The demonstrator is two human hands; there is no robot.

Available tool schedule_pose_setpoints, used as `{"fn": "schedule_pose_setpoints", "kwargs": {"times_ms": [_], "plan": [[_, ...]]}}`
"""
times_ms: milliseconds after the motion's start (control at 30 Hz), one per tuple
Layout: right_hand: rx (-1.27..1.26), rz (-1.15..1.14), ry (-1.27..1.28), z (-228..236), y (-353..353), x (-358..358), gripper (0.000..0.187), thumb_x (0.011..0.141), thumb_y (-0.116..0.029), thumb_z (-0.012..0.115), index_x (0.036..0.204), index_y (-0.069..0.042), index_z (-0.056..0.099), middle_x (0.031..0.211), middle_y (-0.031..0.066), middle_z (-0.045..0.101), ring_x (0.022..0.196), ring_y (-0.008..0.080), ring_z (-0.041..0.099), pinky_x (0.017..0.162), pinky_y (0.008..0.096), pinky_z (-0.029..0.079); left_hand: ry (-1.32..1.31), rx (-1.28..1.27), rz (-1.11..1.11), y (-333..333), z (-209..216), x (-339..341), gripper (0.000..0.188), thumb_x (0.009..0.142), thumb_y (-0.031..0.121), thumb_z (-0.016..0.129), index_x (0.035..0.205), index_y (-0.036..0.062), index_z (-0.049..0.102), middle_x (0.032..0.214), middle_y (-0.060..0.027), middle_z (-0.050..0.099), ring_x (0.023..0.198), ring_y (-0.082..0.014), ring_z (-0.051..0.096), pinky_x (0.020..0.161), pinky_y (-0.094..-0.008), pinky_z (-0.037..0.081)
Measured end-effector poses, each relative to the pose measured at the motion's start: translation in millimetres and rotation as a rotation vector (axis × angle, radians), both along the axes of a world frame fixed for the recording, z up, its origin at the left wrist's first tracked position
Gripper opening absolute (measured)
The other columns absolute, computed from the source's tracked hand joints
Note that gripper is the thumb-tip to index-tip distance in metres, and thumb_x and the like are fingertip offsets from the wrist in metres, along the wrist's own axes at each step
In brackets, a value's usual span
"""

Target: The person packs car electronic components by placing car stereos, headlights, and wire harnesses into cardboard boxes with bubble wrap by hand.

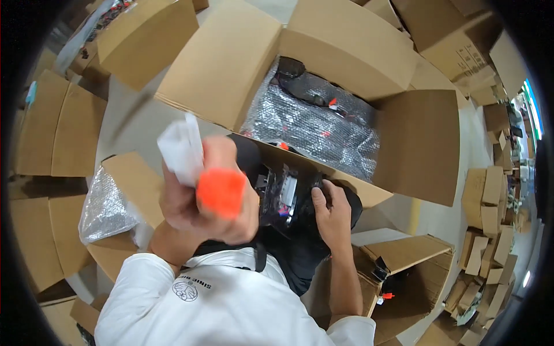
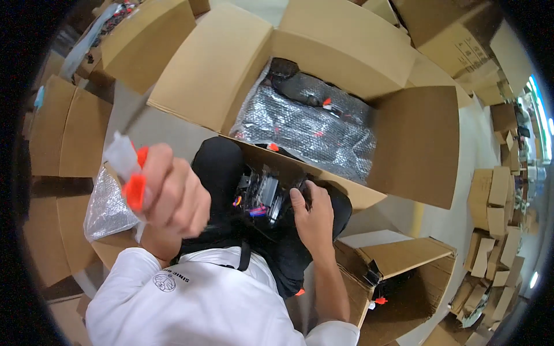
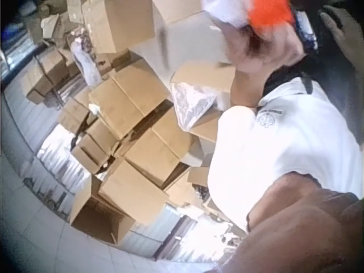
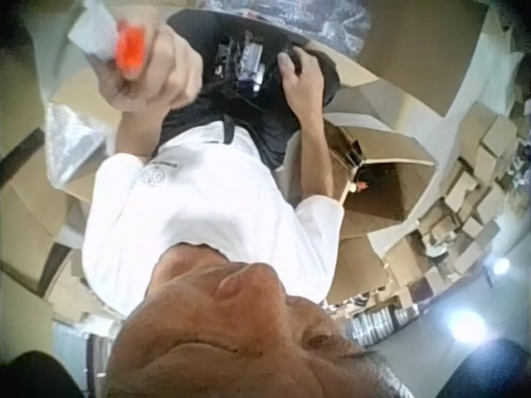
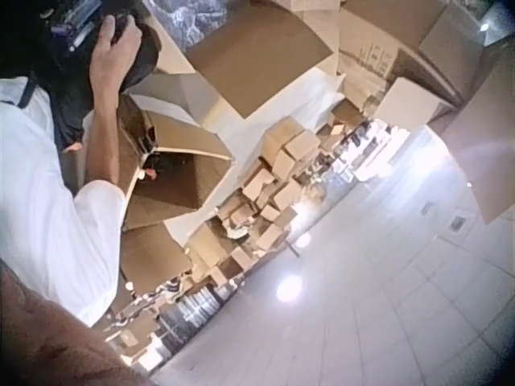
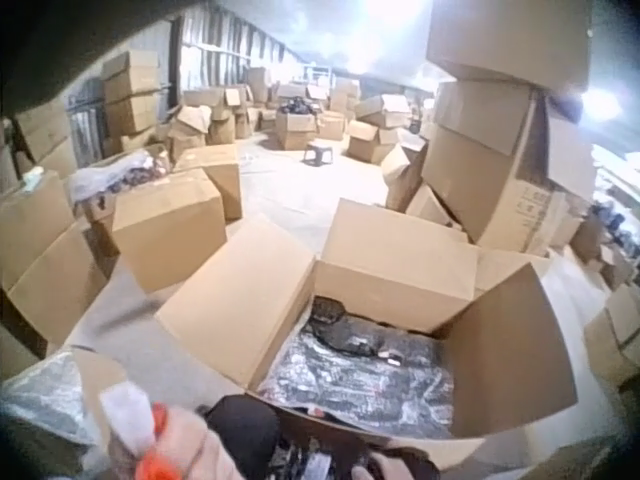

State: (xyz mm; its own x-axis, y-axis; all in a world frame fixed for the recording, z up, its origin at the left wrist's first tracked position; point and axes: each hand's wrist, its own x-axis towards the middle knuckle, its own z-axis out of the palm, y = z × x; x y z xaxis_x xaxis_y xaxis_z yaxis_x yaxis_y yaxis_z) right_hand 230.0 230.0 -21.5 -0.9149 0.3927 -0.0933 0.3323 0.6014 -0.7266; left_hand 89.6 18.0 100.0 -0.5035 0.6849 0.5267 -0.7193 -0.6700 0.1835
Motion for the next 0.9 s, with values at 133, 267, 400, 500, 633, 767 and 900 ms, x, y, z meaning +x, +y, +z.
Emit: {"fn": "schedule_pose_setpoints", "kwargs": {"times_ms": [133,267,400,500,633,767,900], "plan": [[-0.069,0.032,-0.144,1,-4,-6,0.063,0.096,-0.043,0.059,0.13,0.009,0.049,0.103,0.0205,0.063,0.091,0.0262,0.064,0.084,0.0359,0.05,0.19,0.255,-0.199,1,-4,9,0.022,0.096,0.011,0.056,0.085,-0.0073,0.051,0.059,-0.0161,0.052,0.038,-0.0202,0.039,0.038,-0.0328,0.023],[-0.603,0.117,-0.531,-26,-11,4,0.067,0.092,-0.057,0.058,0.116,0.005,0.054,0.09,0.0104,0.062,0.07,0.0146,0.061,0.061,0.031,0.053,0.212,0.309,-0.274,-7,5,5,0.012,0.093,0.0,0.057,0.094,-0.0071,0.048,0.06,-0.0156,0.052,0.038,-0.0191,0.037,0.038,-0.0331,0.021],[-1.091,-0.091,-0.7,-47,-24,6,0.056,0.097,-0.058,0.049,0.108,-0.004,0.06,0.081,0.0045,0.061,0.064,0.0125,0.058,0.051,0.0246,0.046,0.176,0.31,-0.27,-17,-1,0,0.012,0.097,0.004,0.054,0.095,-0.0068,0.048,0.059,-0.016,0.051,0.038,-0.019,0.036,0.038,-0.0331,0.021],[-1.188,-0.294,-0.733,-39,-30,5,0.058,0.096,-0.06,0.047,0.104,-0.005,0.062,0.072,0.001,0.058,0.06,0.0131,0.057,0.049,0.0243,0.043,0.167,0.295,-0.225,-32,5,-4,0.016,0.101,0.009,0.049,0.095,-0.0067,0.048,0.06,-0.0172,0.051,0.038,-0.0198,0.037,0.039,-0.0331,0.023],[-0.808,-0.258,-0.464,-32,-18,6,0.034,0.096,-0.036,0.062,0.103,-0.003,0.064,0.069,-0.0006,0.056,0.055,0.0091,0.051,0.047,0.0239,0.039,0.171,0.087,-0.123,-48,7,-1,0.043,0.102,0.025,0.053,0.076,-0.0089,0.056,0.059,-0.0187,0.054,0.037,-0.0271,0.042,0.036,-0.034,0.03],[-0.873,-0.384,-0.108,45,-2,5,0.021,0.097,-0.018,0.06,0.109,-0.002,0.063,0.07,0.0016,0.057,0.054,0.0079,0.046,0.048,0.0212,0.035,-0.077,-0.64,0.045,-76,-14,22,0.038,0.097,0.032,0.059,0.08,-0.0012,0.056,0.057,-0.0096,0.054,0.046,-0.0139,0.05,0.041,-0.0241,0.035],[-0.763,-0.302,0.325,94,-21,12,0.022,0.098,-0.014,0.057,0.115,0.0,0.056,0.077,0.0089,0.065,0.055,0.0105,0.052,0.049,0.0217,0.041,-0.17,-0.926,-0.263,-27,-31,24,0.053,0.1,0.052,0.047,0.102,0.0001,0.057,0.073,-0.0061,0.057,0.043,-0.0044,0.035,0.04,-0.0217,0.029]]}}
